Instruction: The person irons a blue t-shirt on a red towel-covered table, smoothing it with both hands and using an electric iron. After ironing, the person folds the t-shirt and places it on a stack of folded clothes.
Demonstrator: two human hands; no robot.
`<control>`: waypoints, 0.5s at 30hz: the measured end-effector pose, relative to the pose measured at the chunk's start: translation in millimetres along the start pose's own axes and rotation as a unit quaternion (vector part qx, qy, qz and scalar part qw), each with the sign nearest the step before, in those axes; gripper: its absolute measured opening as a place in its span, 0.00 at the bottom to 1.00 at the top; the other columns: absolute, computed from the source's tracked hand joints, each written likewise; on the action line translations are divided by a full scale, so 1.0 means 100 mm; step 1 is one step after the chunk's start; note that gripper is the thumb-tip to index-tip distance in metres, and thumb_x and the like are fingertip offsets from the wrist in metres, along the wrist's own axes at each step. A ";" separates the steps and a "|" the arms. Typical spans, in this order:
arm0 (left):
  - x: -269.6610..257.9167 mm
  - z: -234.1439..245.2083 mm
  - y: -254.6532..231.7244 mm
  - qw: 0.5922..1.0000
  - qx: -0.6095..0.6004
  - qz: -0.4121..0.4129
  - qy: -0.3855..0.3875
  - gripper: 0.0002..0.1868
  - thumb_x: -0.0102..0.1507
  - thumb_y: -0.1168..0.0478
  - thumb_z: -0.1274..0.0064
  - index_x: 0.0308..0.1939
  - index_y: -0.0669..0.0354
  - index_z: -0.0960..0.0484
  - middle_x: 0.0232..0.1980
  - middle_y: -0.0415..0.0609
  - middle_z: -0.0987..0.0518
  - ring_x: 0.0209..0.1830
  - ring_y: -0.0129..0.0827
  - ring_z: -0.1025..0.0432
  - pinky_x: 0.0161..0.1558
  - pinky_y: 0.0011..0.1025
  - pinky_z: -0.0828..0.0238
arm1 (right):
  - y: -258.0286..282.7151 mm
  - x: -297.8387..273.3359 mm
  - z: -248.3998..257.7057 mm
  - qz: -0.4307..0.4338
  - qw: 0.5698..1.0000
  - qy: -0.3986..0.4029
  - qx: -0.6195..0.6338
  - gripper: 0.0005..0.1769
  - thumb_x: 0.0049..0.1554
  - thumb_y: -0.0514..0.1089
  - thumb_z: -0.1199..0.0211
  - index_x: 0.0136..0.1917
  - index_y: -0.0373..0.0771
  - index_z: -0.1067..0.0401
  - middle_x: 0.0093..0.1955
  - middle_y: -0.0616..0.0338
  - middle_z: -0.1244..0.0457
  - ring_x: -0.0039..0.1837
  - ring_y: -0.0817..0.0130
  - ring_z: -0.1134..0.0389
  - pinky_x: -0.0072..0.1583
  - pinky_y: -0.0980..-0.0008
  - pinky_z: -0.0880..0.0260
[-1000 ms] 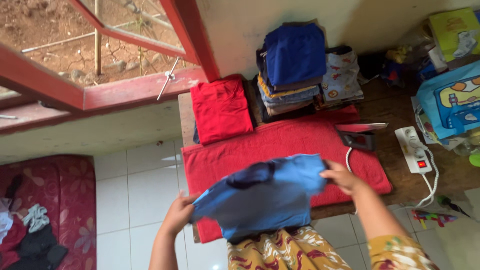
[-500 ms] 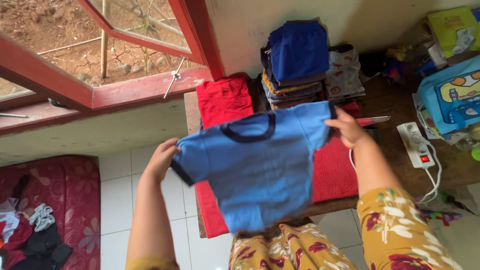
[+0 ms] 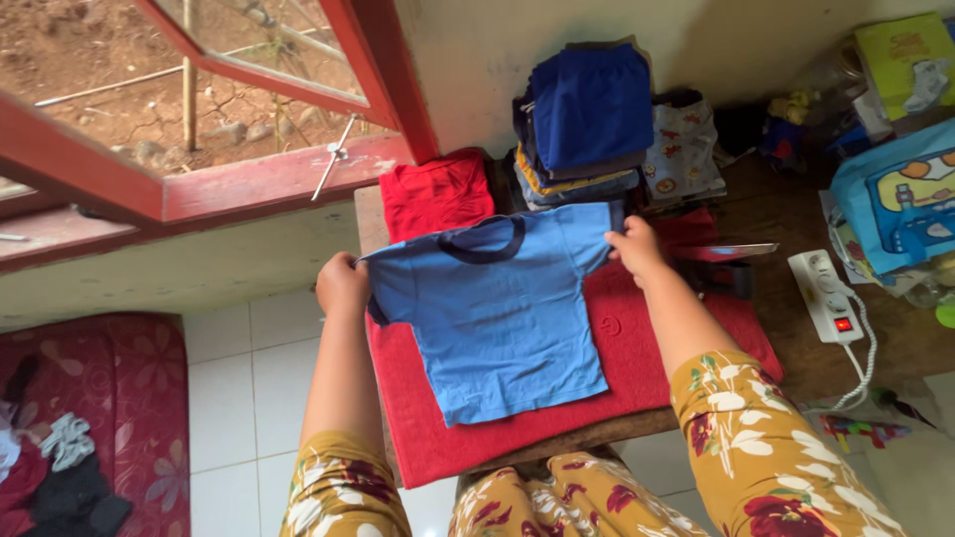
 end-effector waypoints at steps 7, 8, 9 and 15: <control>-0.92 -0.73 0.49 0.989 0.005 -0.099 -0.107 0.20 0.62 0.55 0.43 0.53 0.64 0.26 0.52 0.66 0.25 0.51 0.61 0.28 0.50 0.50 0.31 | -0.68 -0.48 0.00 0.052 0.997 0.058 -0.023 0.14 0.57 0.36 0.37 0.56 0.37 0.33 0.43 0.56 0.33 0.38 0.70 0.33 0.41 0.68 0.31; -1.19 -0.85 0.57 0.991 0.029 -0.101 -0.085 0.22 0.61 0.54 0.43 0.53 0.65 0.26 0.50 0.67 0.24 0.49 0.62 0.28 0.48 0.52 0.31 | -0.85 -0.65 -0.02 0.027 0.996 0.087 -0.016 0.12 0.57 0.37 0.37 0.54 0.37 0.33 0.42 0.55 0.34 0.36 0.69 0.34 0.40 0.67 0.31; -1.47 -0.97 0.71 0.997 -0.050 -0.051 0.010 0.17 0.67 0.52 0.46 0.46 0.65 0.26 0.48 0.64 0.23 0.49 0.59 0.27 0.50 0.51 0.31 | -1.03 -0.85 -0.04 0.002 0.993 0.115 -0.009 0.11 0.57 0.38 0.37 0.52 0.37 0.34 0.40 0.55 0.34 0.35 0.68 0.35 0.38 0.65 0.32; -2.65 -1.28 1.06 0.992 -0.007 0.052 0.116 0.21 0.60 0.46 0.39 0.38 0.62 0.21 0.42 0.60 0.21 0.43 0.54 0.26 0.47 0.48 0.29 | -1.64 -1.89 -0.21 -0.042 0.946 0.012 -0.321 0.19 0.52 0.56 0.30 0.46 0.42 0.31 0.40 0.56 0.33 0.44 0.60 0.33 0.46 0.53 0.30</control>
Point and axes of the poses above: each hand's wrist, its own x-axis towards the middle knuckle, its own z-axis out of the back of the hand, y = z × x, the point moved 4 cm from there along x, towards the middle knuckle
